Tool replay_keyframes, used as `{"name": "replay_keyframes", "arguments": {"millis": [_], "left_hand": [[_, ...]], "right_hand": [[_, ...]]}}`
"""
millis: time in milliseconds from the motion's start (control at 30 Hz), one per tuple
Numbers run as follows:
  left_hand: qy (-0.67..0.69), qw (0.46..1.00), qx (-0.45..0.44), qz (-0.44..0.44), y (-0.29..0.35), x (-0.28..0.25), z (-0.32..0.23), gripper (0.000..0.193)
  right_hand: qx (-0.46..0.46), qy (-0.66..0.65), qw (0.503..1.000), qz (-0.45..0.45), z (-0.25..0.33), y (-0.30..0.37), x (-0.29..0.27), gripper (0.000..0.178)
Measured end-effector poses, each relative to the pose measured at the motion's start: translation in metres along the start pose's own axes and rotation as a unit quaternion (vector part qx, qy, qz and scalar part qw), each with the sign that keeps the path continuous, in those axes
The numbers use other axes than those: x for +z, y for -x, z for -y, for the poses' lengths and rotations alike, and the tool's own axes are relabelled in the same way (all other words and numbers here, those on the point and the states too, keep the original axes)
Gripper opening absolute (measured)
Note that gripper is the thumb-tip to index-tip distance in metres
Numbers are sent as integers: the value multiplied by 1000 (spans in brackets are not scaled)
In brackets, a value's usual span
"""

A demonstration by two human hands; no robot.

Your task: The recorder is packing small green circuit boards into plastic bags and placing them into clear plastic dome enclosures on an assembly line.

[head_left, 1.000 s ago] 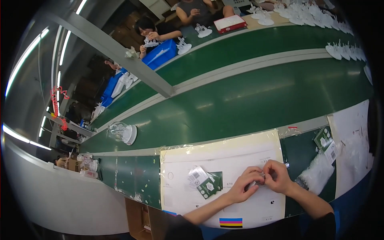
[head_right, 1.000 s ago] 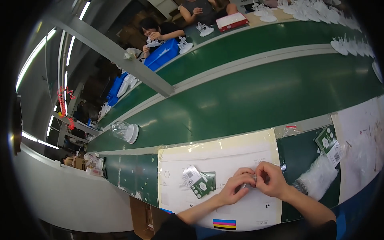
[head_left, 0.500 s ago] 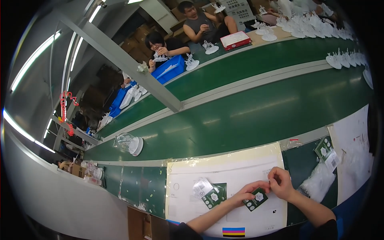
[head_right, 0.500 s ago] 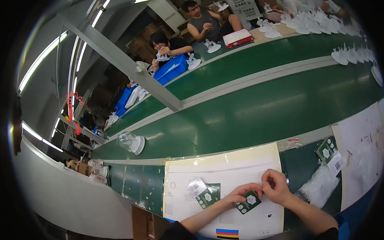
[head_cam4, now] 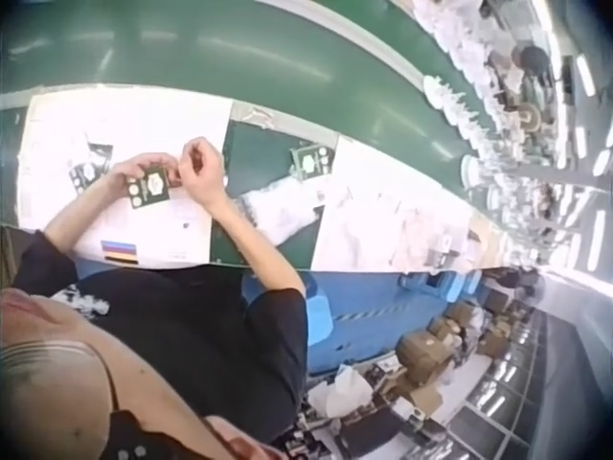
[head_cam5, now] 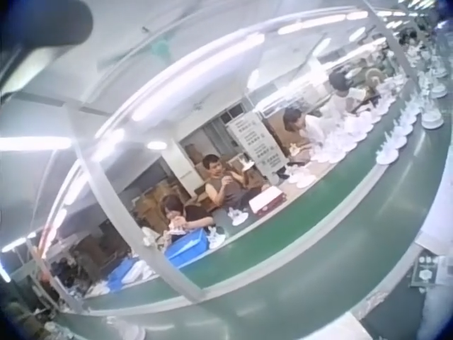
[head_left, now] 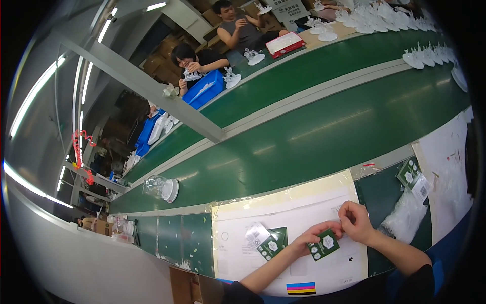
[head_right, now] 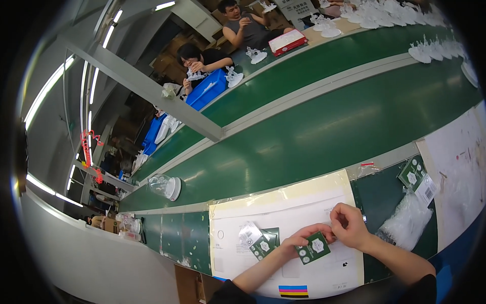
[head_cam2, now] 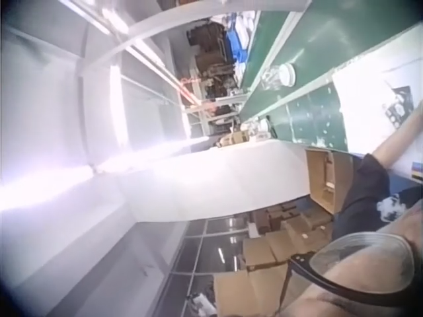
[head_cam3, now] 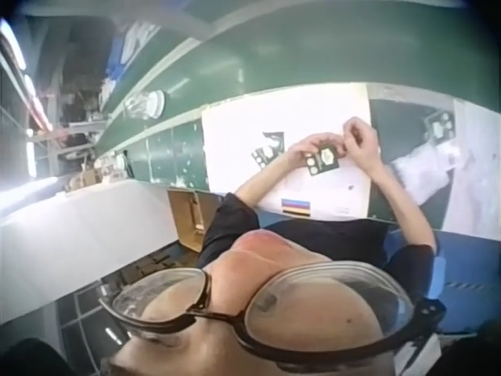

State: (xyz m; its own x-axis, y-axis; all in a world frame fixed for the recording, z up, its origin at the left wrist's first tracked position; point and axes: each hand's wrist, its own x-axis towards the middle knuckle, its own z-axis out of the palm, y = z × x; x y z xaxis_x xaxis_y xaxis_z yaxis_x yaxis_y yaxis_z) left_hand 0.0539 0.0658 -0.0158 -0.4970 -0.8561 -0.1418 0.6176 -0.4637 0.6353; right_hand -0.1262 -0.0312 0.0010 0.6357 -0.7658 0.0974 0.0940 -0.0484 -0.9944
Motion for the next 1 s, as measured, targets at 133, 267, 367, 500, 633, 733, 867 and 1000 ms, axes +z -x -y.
{"name": "replay_keyframes", "arguments": {"millis": [133,267,367,500,633,733,867,1000], "left_hand": [[7,1000,-3,2,1,1,-2,77],[13,1000,-10,-5,1,1,-1,77],[19,1000,-8,-10,1,2,-1,77],[18,1000,-5,-14,0,3,-1,76],[19,1000,-7,-10,0,2,-1,74],[15,1000,-6,-8,0,0,0,74],[14,1000,-6,-14,0,3,-2,74],[13,1000,-6,-17,0,3,-2,74]], "right_hand": [[-3,3,1000,0,0,0,1,4],[0,11,1000,5,1,0,0,4],[4,14,1000,-1,3,1,0,4],[6,-1,1000,-3,0,1,1,4],[1,2,1000,-1,-2,0,1,5],[3,10,1000,0,-1,0,1,5],[4,9,1000,19,-4,1,-1,5],[4,8,1000,19,-6,1,-1,5]]}}
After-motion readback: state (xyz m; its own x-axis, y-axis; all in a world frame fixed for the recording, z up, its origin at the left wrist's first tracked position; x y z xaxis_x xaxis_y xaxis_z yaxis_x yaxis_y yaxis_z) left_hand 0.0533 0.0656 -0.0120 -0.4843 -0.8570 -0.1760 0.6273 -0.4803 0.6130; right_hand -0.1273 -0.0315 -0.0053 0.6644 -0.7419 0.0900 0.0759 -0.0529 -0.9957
